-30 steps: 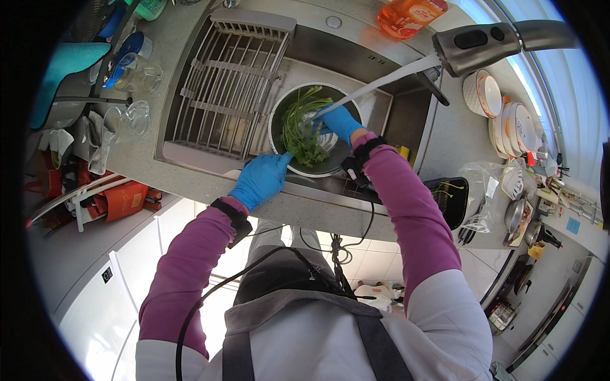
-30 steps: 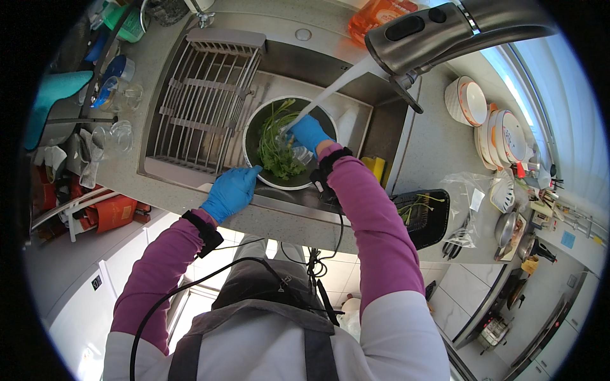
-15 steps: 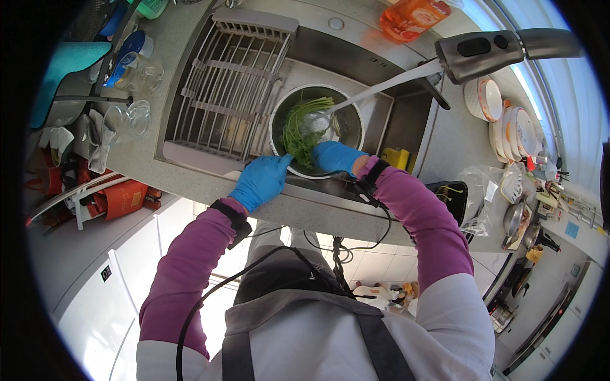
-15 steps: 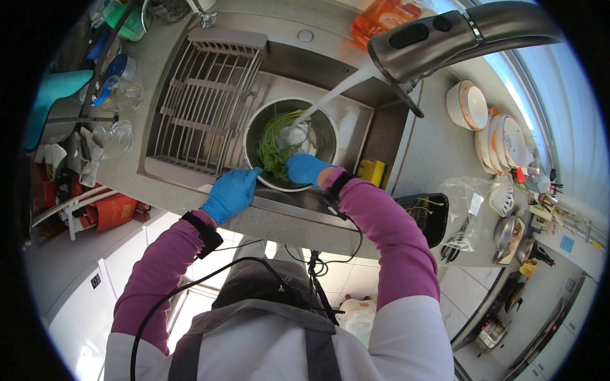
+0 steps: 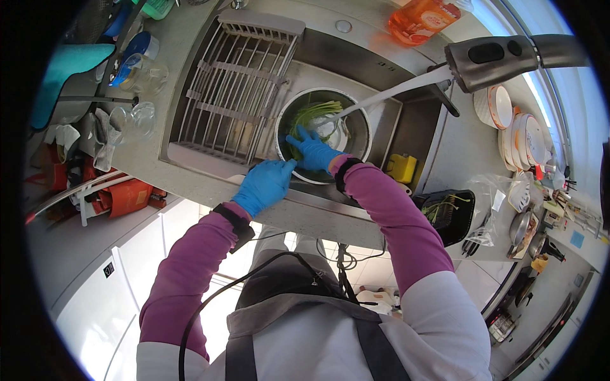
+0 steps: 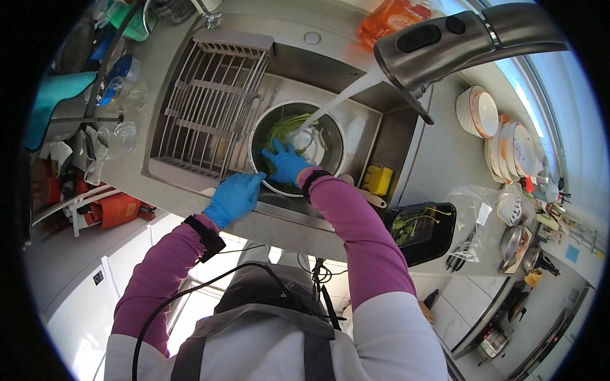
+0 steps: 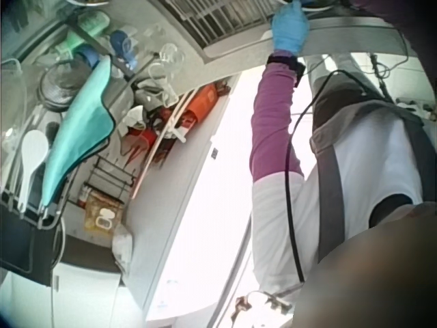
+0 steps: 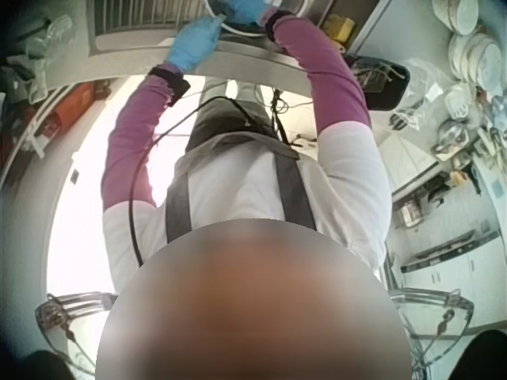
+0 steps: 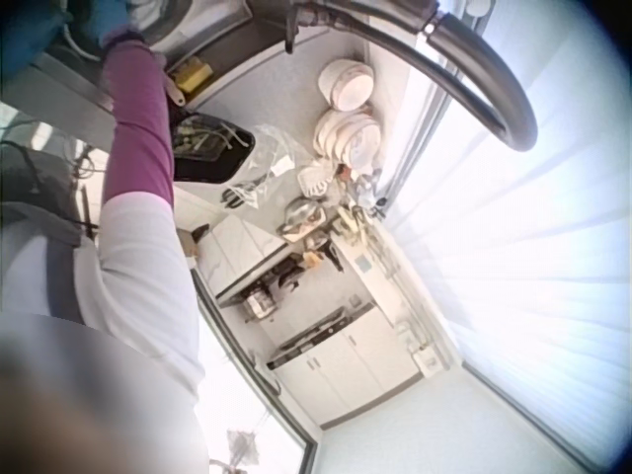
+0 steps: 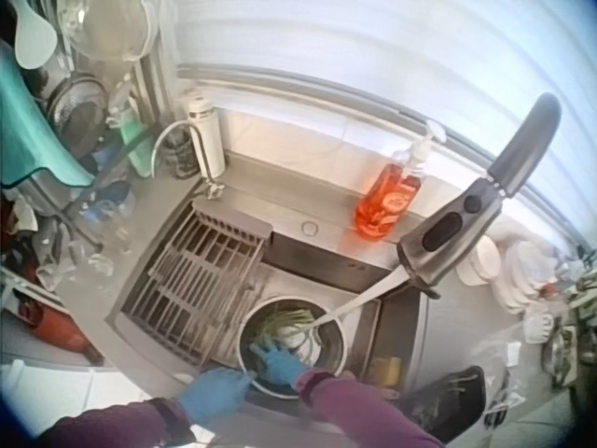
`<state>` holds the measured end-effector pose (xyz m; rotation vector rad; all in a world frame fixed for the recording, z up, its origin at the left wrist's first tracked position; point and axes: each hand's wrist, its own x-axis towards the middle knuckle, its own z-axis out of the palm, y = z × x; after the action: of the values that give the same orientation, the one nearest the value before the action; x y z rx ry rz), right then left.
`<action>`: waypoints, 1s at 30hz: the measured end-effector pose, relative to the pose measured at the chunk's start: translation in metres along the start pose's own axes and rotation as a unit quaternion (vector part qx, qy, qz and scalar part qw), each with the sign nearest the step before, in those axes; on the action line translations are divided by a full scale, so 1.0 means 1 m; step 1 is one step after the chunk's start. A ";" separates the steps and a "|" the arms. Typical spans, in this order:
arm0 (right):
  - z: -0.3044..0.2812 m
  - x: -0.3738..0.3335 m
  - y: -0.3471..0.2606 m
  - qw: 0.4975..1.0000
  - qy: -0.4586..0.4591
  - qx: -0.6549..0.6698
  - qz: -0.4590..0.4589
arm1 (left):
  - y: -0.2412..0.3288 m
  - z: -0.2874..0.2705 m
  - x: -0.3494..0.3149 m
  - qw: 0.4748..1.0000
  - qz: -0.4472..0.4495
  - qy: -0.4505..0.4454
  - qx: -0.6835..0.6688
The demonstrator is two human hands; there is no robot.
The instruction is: The person washes a bunch of leafy green vegetables in a metal bowl under running water, then moves to a cutting board and chops the greens with a knife. The person discards a small piece of stem into a bin and continues chopping the remaining greens.
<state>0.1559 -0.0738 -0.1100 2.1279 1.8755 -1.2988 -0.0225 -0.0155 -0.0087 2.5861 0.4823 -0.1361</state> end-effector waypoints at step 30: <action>-0.217 -0.200 0.110 0.849 0.288 0.435 0.086 | 0.004 -0.004 0.000 1.000 -0.009 0.003 0.019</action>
<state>0.3809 -0.1550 0.0945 3.3533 1.2155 -1.8516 -0.0210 -0.0168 -0.0035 2.6196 0.5111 -0.1440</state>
